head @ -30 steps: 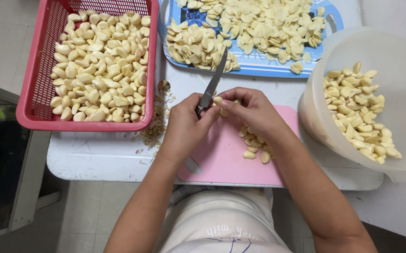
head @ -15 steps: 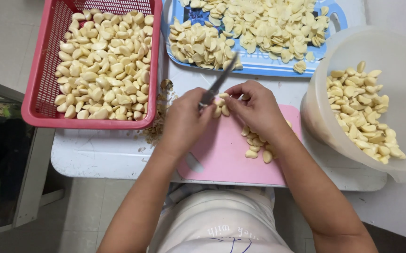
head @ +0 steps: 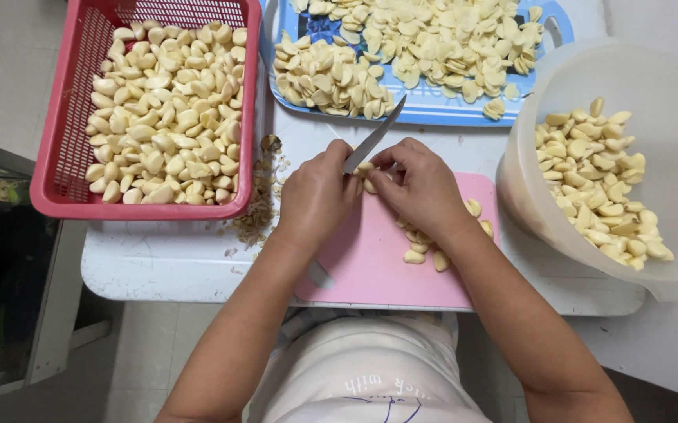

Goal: Slicing peeled garlic cloves into thin pieces on a cutting board using a knife.

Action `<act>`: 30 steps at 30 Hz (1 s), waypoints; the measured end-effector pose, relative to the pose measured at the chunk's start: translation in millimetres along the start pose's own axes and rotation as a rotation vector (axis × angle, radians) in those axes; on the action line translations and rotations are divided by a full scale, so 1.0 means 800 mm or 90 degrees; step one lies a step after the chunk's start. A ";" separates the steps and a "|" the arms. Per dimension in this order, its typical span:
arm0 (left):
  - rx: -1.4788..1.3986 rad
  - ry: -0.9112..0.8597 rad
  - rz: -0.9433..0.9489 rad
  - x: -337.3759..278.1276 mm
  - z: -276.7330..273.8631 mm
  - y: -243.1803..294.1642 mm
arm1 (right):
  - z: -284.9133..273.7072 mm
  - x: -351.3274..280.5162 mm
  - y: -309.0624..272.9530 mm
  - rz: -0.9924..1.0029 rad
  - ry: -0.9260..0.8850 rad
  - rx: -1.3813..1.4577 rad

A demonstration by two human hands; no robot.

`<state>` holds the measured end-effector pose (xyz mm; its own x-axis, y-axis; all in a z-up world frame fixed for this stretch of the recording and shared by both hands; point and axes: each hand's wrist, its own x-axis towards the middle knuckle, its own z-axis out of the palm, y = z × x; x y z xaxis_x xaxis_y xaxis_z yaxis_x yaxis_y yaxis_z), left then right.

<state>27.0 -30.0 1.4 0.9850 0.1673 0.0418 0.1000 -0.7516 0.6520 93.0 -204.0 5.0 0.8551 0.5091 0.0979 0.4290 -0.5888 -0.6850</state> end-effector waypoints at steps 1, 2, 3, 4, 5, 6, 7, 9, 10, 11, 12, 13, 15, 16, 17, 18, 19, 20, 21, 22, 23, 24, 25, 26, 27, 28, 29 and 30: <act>0.000 -0.002 0.002 0.001 0.001 0.003 | 0.001 0.000 0.001 0.002 0.002 0.000; 0.035 0.000 0.013 0.002 0.002 0.007 | 0.001 0.000 0.002 0.004 0.000 0.000; 0.071 0.004 0.023 0.003 0.002 0.010 | 0.003 0.000 0.003 0.005 -0.001 0.002; 0.072 0.002 0.025 0.004 0.004 0.010 | 0.003 -0.001 0.003 0.006 0.000 0.002; 0.079 0.006 0.033 0.005 0.006 0.011 | 0.003 -0.001 0.002 0.006 0.001 0.009; 0.086 0.011 0.042 0.006 0.007 0.012 | 0.003 0.000 0.001 0.006 0.003 0.015; 0.087 0.012 0.041 0.007 0.008 0.013 | 0.004 -0.001 0.004 0.005 0.002 0.016; 0.086 0.018 0.041 0.007 0.010 0.015 | 0.007 -0.001 0.007 0.000 0.000 0.017; 0.087 0.020 0.039 0.006 0.011 0.014 | 0.008 0.000 0.009 -0.002 -0.001 0.018; 0.081 0.020 0.046 0.005 0.012 0.015 | 0.009 0.000 0.011 -0.005 -0.003 0.011; 0.075 0.020 0.053 0.005 0.014 0.015 | 0.009 0.000 0.014 -0.008 -0.005 0.003; 0.075 0.019 0.056 0.004 0.013 0.013 | 0.006 -0.001 0.010 -0.007 -0.003 0.003; 0.031 0.019 0.023 0.001 0.012 0.010 | 0.002 -0.002 0.003 0.002 -0.018 -0.002; 0.031 0.017 0.024 -0.002 0.006 0.007 | 0.000 -0.002 0.000 0.004 -0.017 -0.001; -0.022 0.025 -0.021 -0.004 -0.001 0.004 | -0.002 -0.002 -0.003 0.022 -0.027 0.007; -0.076 0.033 -0.067 -0.006 -0.007 0.000 | -0.003 -0.001 -0.007 0.041 -0.036 0.015; -0.076 0.032 -0.068 -0.011 -0.011 -0.002 | -0.004 -0.001 -0.010 0.042 -0.037 0.016; -0.120 0.075 -0.070 -0.016 -0.015 -0.005 | -0.005 -0.002 -0.014 0.047 -0.048 0.027; -0.164 0.120 -0.072 -0.020 -0.020 -0.007 | -0.006 -0.001 -0.018 0.050 -0.059 0.038; -0.163 0.121 -0.072 -0.024 -0.022 -0.012 | -0.007 0.000 -0.022 0.049 -0.060 0.038; -0.179 0.146 -0.063 -0.027 -0.022 -0.015 | -0.009 -0.001 -0.025 0.039 -0.065 0.032; -0.194 0.170 -0.053 -0.030 -0.023 -0.019 | -0.011 -0.001 -0.029 0.029 -0.071 0.026; -0.195 0.172 -0.054 -0.033 -0.023 -0.023 | -0.013 0.000 -0.030 0.027 -0.072 0.025; -0.198 0.192 -0.041 -0.036 -0.023 -0.028 | -0.014 0.002 -0.032 0.034 -0.081 0.045; -0.202 0.210 -0.029 -0.039 -0.022 -0.033 | -0.015 0.002 -0.033 0.042 -0.091 0.064; -0.203 0.211 -0.029 -0.043 -0.021 -0.036 | -0.015 0.006 -0.029 0.042 -0.091 0.062; -0.218 0.219 -0.030 -0.048 -0.019 -0.040 | -0.015 0.009 -0.025 0.022 -0.086 0.100; -0.233 0.228 -0.030 -0.052 -0.018 -0.044 | -0.015 0.012 -0.021 0.002 -0.081 0.137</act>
<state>-19.8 -1.2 -12.2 0.8647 0.4515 0.2203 0.0245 -0.4759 0.8792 97.8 -196.6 25.6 0.8066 0.5909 0.0128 0.3425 -0.4497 -0.8249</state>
